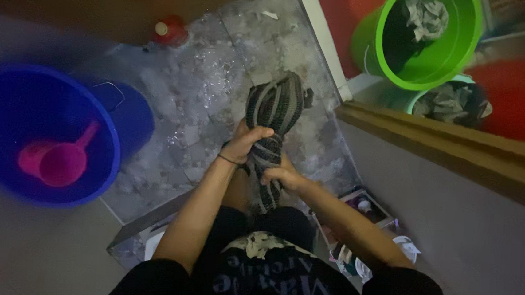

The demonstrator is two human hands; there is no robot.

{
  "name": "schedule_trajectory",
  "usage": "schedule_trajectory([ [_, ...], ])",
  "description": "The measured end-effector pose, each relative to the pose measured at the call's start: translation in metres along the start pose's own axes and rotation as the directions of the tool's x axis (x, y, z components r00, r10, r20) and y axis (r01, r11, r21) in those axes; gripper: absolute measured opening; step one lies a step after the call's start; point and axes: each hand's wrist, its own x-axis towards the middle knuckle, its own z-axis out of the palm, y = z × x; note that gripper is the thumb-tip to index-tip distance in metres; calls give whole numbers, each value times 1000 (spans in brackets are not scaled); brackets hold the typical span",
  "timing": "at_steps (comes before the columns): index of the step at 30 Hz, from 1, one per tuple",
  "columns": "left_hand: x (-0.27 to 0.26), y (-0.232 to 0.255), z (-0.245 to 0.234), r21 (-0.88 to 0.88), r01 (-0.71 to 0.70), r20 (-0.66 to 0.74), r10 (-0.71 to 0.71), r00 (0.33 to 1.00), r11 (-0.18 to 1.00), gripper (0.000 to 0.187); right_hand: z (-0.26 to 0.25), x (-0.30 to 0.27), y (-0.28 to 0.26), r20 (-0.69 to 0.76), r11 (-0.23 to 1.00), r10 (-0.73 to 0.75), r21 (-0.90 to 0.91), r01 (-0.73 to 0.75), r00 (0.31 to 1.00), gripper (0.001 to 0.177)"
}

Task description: The person rinses a rug using a pink scoop and water from a blue bucket, wrings it out by hand, and then places it on the floor in front of a door.

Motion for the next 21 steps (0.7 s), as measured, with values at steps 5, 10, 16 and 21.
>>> schedule_trajectory([
  [5, 19, -17, 1, 135, 1, -77, 10, 997, 991, 33, -17, 3, 10, -37, 996, 38, 82, -35, 999, 65],
  [10, 35, -27, -24, -167, 225, -91, -242, 966, 960, 19, -48, 0, -4, -36, 1000, -29, -1, 29, 999, 76],
  [16, 8, 3, 6, -327, 128, -235, -211, 949, 936, 22, -52, -4, -48, -270, 388, -883, -881, 271, 383, 106],
  [21, -44, 18, 72, -574, 334, 219, -253, 942, 748, 50, -45, 52, -66, -90, 122, -990, -935, 333, 110, 115],
])
